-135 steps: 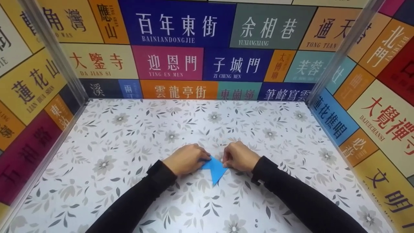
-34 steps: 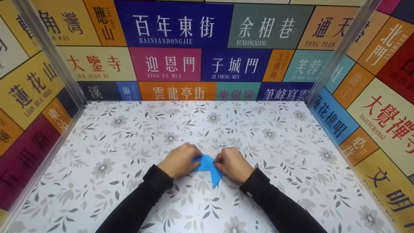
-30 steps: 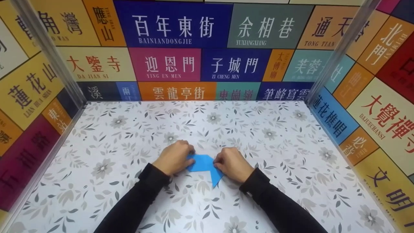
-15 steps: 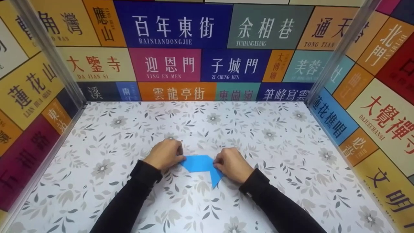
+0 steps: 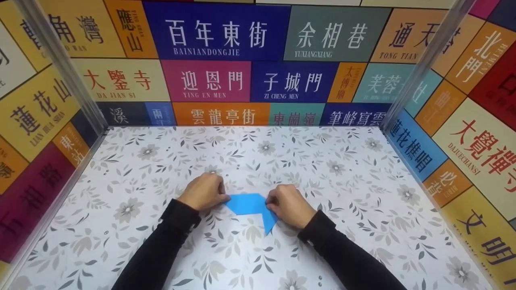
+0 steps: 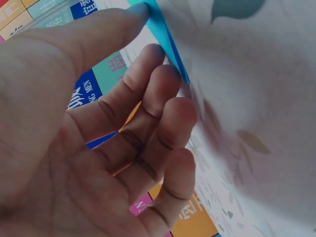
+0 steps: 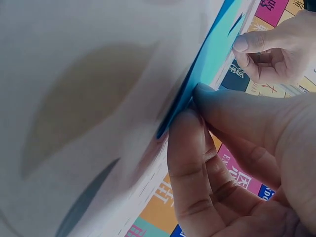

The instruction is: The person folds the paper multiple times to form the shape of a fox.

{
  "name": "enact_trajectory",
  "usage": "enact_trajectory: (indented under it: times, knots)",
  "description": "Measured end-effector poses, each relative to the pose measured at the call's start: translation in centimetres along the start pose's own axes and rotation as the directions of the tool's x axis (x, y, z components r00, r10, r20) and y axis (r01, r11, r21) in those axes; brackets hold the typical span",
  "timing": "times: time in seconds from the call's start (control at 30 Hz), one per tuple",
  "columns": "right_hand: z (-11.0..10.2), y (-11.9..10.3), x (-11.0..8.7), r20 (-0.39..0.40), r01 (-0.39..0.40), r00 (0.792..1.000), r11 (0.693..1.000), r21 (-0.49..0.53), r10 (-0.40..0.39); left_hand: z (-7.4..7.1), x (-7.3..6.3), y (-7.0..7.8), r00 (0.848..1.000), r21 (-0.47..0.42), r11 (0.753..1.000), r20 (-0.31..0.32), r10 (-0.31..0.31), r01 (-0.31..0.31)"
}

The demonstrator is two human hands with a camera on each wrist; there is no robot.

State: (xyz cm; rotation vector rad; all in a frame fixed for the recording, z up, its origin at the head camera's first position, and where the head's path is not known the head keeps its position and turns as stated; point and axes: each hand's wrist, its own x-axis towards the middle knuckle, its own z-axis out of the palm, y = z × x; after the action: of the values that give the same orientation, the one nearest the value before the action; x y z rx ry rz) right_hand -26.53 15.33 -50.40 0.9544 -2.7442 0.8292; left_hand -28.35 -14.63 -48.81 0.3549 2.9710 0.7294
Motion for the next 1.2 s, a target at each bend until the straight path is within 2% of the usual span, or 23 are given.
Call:
enact_trajectory:
  times: [0.5,0.73,0.87,1.0,1.2]
  knots:
    - [0.0,-0.4,0.0,0.013,-0.018,1.0,1.0,0.01,0.018,-0.1,0.1,0.1,0.998,-0.031,0.999,0.04,-0.043,0.044]
    - [0.2,-0.3,0.0,-0.01,0.003,1.0,1.0,0.0,-0.003,0.2,0.0,0.0,1.0,-0.037,0.999,0.016,-0.001,0.001]
    - [0.3,-0.2,0.0,0.007,-0.023,1.0,1.0,0.007,0.023,0.1,-0.1,0.2,1.0,-0.053,0.999,0.014,0.01,-0.009]
    - [0.2,-0.2,0.0,0.017,-0.042,0.999,0.999,0.018,0.041,-0.3,-0.4,0.8,0.999,-0.074,0.997,0.005,0.037,-0.036]
    - [0.2,0.0,0.1,0.01,-0.017,1.0,1.0,0.023,0.016,-0.9,-1.2,2.0,0.996,-0.11,0.991,-0.026,0.08,-0.082]
